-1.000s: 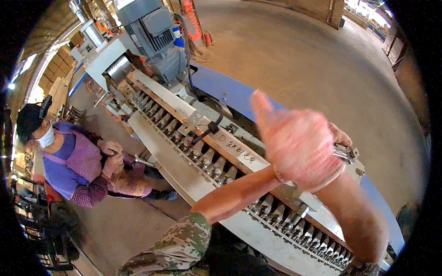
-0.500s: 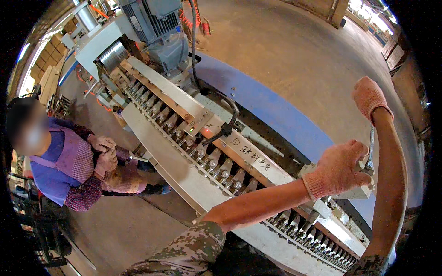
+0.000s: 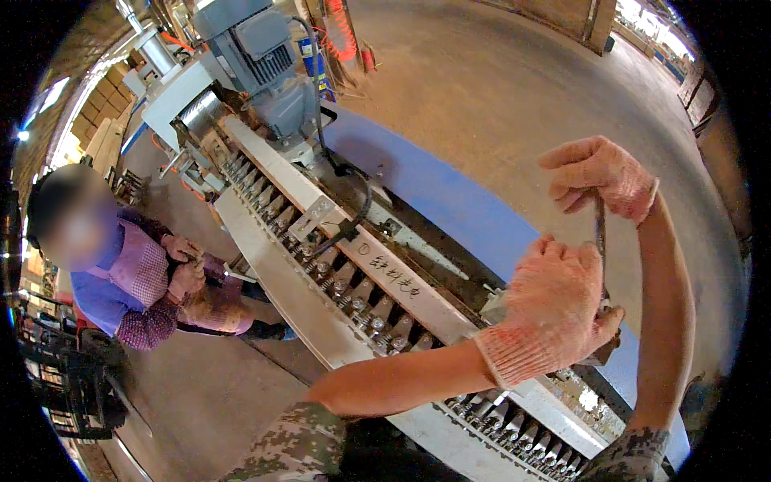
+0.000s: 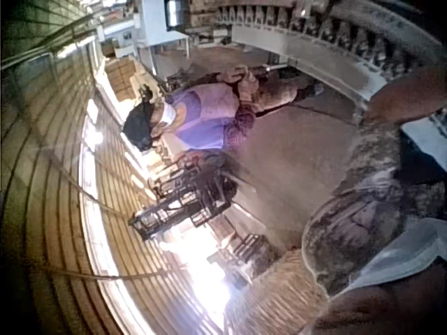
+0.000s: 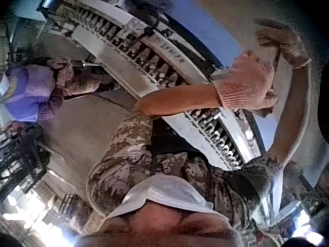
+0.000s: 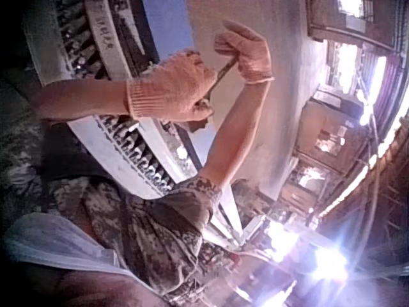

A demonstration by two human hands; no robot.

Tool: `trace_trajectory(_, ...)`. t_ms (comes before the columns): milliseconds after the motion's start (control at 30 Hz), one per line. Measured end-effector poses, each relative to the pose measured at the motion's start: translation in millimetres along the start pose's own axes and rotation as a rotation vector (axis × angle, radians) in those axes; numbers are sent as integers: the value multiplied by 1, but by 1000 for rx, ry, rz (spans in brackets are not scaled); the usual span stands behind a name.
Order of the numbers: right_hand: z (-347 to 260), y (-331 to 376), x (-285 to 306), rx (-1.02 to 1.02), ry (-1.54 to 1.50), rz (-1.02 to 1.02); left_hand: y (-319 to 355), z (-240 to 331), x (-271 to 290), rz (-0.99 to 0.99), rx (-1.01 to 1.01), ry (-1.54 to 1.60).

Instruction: The person uses a wrench to tighten bolts on a long, white industrial machine with a conveyor belt. They move along the length of the machine, adjusting various components while another person observes nearby.

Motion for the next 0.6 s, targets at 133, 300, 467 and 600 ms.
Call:
trace_trajectory(133,30,20,19,271,-571,-112,-3,15,4,58,-140,15)
trace_trajectory(300,14,37,12,306,-570,102,-8,18,3,20,-195,-11)
trace_trajectory(467,34,66,31,240,-719,372,-15,21,-2,-201,-197,-10)
trace_trajectory(600,66,112,46,261,-895,591,-14,22,1,-357,-216,18)
Point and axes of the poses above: each hand's wrist, its own y-axis away from the middle knuckle, its own x-axis out of the back of the hand, z = x × y, the point moved 6 cm from there along -y, towards the middle knuckle, and after that the axes turned 5 degrees about y, right-handed, at the moved point
